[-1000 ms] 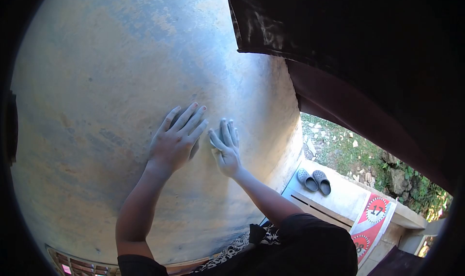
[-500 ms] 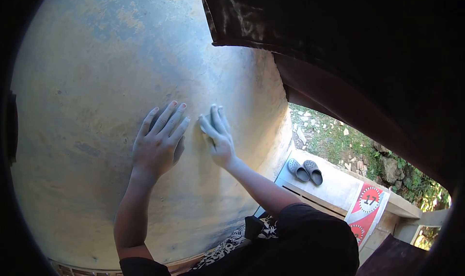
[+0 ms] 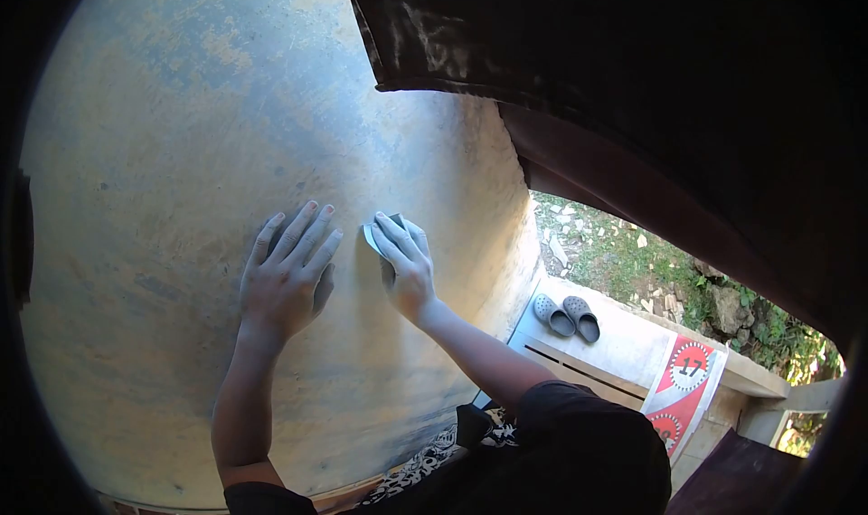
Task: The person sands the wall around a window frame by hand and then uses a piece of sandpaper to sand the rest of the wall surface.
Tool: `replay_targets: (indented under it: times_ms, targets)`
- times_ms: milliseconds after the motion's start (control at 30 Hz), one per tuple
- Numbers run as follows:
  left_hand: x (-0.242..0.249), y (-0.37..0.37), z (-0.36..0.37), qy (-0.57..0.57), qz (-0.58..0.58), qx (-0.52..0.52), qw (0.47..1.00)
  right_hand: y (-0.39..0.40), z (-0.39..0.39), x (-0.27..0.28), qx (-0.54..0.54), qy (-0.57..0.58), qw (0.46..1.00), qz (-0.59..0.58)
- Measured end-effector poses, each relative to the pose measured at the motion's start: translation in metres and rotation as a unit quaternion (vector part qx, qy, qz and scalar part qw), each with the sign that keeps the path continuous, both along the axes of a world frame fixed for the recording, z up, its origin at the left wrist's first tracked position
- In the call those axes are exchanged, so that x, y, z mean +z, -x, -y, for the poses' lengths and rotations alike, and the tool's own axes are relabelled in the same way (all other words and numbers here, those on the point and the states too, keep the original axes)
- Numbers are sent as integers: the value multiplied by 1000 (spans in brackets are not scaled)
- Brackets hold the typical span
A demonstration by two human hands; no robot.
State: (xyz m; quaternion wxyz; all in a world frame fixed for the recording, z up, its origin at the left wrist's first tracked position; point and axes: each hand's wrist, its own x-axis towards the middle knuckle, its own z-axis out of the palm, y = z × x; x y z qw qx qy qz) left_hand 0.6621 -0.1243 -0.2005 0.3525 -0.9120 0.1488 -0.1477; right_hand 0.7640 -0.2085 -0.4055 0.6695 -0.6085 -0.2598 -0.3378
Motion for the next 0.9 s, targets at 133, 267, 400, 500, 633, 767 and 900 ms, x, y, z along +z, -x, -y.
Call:
replay_targets:
  times_ms: [133,267,400,500,633,767,900]
  targets:
    - [0,3,2,24,-6,3,1000,-9,-1,-15,-15,23,1000,0]
    - [-1,6,2,37,-1,1,999,-35,-12,-29,-52,-1,997,-62]
    - [-2,9,0,17,-3,-7,1000,-24,-27,-9,-48,-47,994,-87]
    - [-4,10,-1,23,-1,-15,1000,10,-23,2,-13,-39,997,-58]
    - [-4,13,-2,37,-5,-20,999,15,-20,-13,17,-19,1000,12]
    - [-9,15,-5,53,-6,-15,998,-3,-12,-17,-24,20,999,26]
    - [-13,15,-9,51,1,-22,998,-6,-11,-18,-46,27,998,39]
